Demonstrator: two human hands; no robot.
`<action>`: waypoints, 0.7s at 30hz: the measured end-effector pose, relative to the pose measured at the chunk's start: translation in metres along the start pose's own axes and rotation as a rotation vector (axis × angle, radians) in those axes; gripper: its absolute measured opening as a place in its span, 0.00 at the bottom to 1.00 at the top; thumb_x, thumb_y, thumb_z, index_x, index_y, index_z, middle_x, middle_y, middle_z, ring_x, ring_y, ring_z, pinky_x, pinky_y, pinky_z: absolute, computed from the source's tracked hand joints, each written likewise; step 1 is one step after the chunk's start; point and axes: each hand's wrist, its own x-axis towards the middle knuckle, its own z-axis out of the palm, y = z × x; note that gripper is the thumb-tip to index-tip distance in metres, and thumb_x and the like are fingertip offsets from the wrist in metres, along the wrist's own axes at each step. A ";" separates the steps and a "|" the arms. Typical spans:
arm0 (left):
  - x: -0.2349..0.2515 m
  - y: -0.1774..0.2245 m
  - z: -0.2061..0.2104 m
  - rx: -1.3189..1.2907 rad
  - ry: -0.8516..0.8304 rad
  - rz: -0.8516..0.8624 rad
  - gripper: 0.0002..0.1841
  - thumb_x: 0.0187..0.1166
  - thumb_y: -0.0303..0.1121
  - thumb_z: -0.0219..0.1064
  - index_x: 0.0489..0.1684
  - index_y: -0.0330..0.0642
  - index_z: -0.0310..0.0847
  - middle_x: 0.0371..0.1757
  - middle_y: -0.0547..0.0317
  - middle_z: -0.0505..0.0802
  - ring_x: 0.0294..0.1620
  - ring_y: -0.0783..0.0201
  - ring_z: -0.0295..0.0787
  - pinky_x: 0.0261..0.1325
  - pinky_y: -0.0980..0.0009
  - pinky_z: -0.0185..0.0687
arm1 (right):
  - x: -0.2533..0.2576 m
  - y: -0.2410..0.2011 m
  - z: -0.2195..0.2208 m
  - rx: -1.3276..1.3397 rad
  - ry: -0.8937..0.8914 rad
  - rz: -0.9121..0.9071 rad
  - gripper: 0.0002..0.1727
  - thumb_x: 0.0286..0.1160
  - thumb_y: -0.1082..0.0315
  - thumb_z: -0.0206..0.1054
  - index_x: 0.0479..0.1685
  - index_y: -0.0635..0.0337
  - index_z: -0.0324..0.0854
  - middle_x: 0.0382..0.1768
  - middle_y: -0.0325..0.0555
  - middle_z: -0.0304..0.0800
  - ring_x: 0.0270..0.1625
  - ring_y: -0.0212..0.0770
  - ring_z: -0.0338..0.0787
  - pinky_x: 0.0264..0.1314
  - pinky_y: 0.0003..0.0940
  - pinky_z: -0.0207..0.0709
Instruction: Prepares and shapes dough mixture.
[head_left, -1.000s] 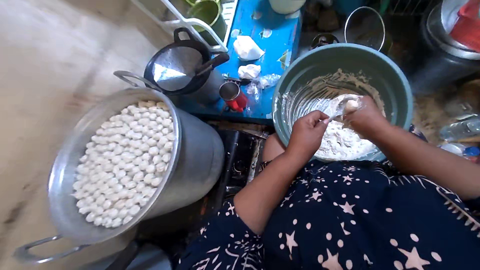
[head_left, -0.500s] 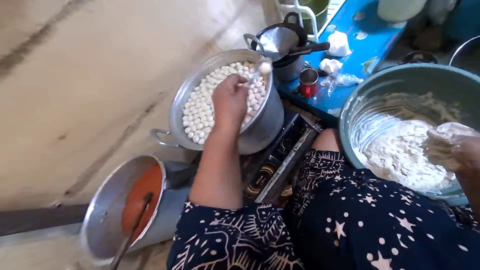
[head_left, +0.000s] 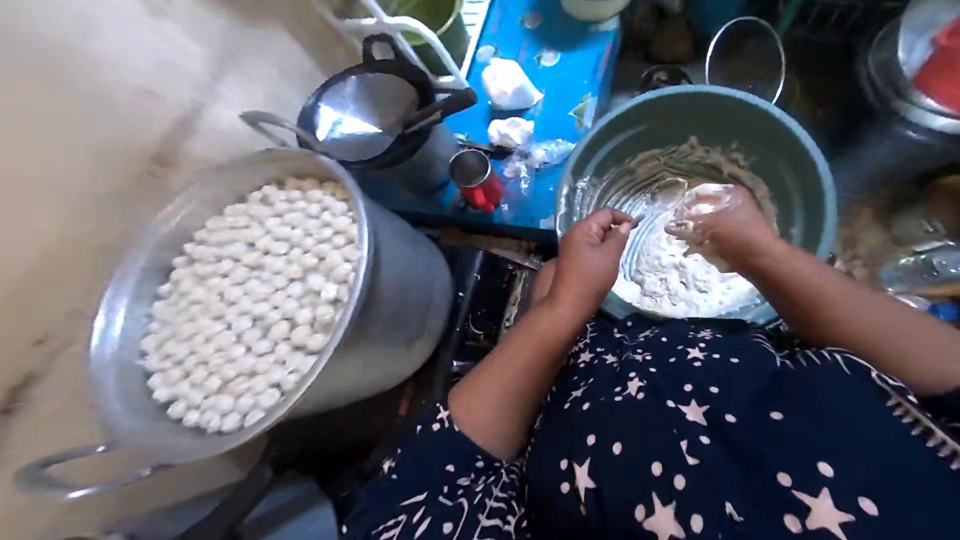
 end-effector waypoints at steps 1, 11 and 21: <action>0.003 0.001 0.006 0.047 0.008 0.022 0.09 0.88 0.28 0.59 0.52 0.35 0.85 0.33 0.62 0.87 0.32 0.76 0.78 0.43 0.75 0.74 | -0.001 -0.001 0.000 0.007 0.016 -0.013 0.06 0.70 0.83 0.68 0.40 0.64 0.81 0.30 0.37 0.84 0.29 0.26 0.83 0.34 0.25 0.83; 0.001 0.001 0.027 0.178 0.019 0.114 0.09 0.88 0.27 0.59 0.47 0.34 0.86 0.25 0.64 0.81 0.24 0.77 0.69 0.34 0.77 0.68 | 0.002 0.003 -0.001 -0.039 0.040 -0.055 0.10 0.68 0.83 0.71 0.46 0.67 0.84 0.36 0.42 0.88 0.32 0.27 0.85 0.35 0.27 0.84; -0.001 0.018 0.005 -0.533 -0.031 -0.201 0.08 0.88 0.23 0.53 0.43 0.40 0.79 0.19 0.72 0.72 0.14 0.80 0.58 0.17 0.85 0.54 | 0.003 0.006 -0.002 -0.116 0.055 0.150 0.16 0.88 0.73 0.53 0.69 0.67 0.74 0.44 0.47 0.82 0.35 0.32 0.81 0.39 0.33 0.82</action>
